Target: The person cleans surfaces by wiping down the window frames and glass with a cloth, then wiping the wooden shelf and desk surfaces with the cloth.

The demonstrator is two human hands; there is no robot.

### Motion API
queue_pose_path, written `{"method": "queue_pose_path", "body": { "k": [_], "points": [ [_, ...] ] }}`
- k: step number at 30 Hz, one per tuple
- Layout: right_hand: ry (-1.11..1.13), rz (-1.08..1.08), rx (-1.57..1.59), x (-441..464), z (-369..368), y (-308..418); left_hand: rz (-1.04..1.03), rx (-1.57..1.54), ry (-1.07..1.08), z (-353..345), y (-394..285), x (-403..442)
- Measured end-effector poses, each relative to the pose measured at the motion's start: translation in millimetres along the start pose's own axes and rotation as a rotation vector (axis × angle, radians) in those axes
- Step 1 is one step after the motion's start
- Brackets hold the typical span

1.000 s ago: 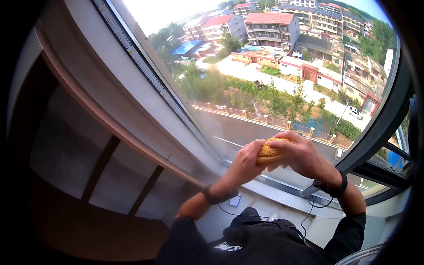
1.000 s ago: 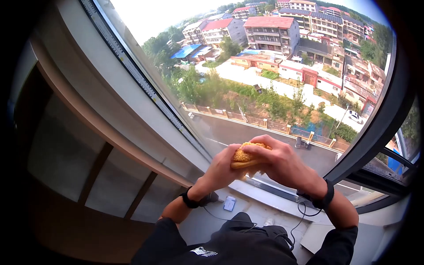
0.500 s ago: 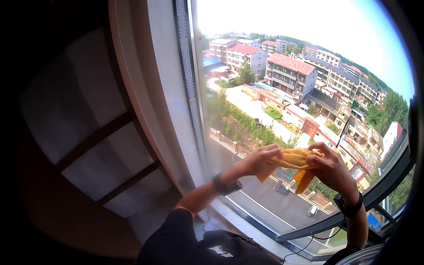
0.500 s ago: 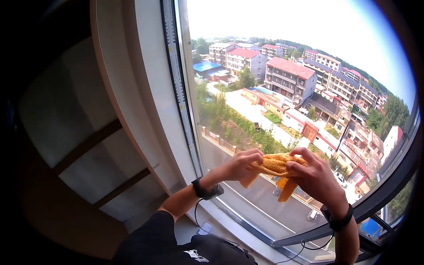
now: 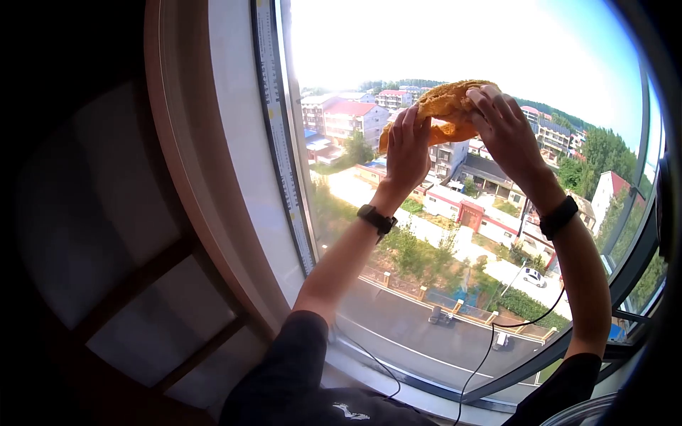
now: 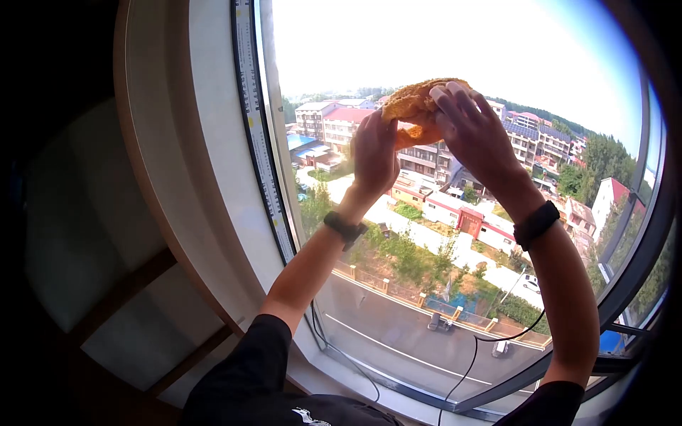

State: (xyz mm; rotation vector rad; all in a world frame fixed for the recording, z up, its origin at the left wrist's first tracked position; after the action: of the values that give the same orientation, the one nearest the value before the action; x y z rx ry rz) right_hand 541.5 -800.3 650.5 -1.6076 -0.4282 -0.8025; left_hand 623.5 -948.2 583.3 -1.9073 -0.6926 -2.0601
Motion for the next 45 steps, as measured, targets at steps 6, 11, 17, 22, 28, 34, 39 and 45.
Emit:
{"method": "queue_pose_path", "body": {
  "k": [6, 11, 17, 22, 28, 34, 39, 45],
  "points": [
    [0.093, -0.129, 0.047, -23.0, -11.8, 8.9, -0.154, -0.249, -0.062, -20.7, -30.0, -9.6],
    [0.229, 0.033, -0.137, -37.1, 6.5, -32.1, -0.246, -0.327, -0.11, -34.0, -59.3, 37.8],
    [0.345, -0.11, -0.431, -48.2, 69.9, -207.3, -0.462, -0.403, -0.236, -61.8, -145.4, 175.4],
    [0.244, -0.444, -0.24, -27.6, 65.6, -288.4, -0.457, -0.397, -0.267, -70.1, -174.7, 250.5],
    [-0.221, -0.233, -0.531, 32.4, -16.8, -240.3, -0.525, -0.237, -0.352, -56.7, -109.6, 245.7],
    [-0.278, -0.227, -0.426, 129.1, -78.8, -148.2, -0.438, -0.319, -0.296, 9.7, 1.5, 239.5],
    [-0.66, -0.083, -0.196, 206.8, -115.7, -68.9, -0.366, -0.093, -0.083, -2.6, 124.5, 211.0],
    [-0.09, -0.207, -0.098, 287.4, -200.0, 27.9, 0.001, -0.188, -0.068, 34.1, 249.7, 167.5]
  ]
}}
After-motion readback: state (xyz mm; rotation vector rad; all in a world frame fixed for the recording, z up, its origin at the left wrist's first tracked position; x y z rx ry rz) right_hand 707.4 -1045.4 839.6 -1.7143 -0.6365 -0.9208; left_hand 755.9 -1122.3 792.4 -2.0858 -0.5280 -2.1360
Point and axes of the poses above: each hand's wrist, its own x-axis towards the middle knuckle, its own z-axis out of the back of the hand, y = z × x, the point moved 8 cm from there along x, towards the middle knuckle, and after that the axes turned 6 degrees about -y, right-handed, at the moved point
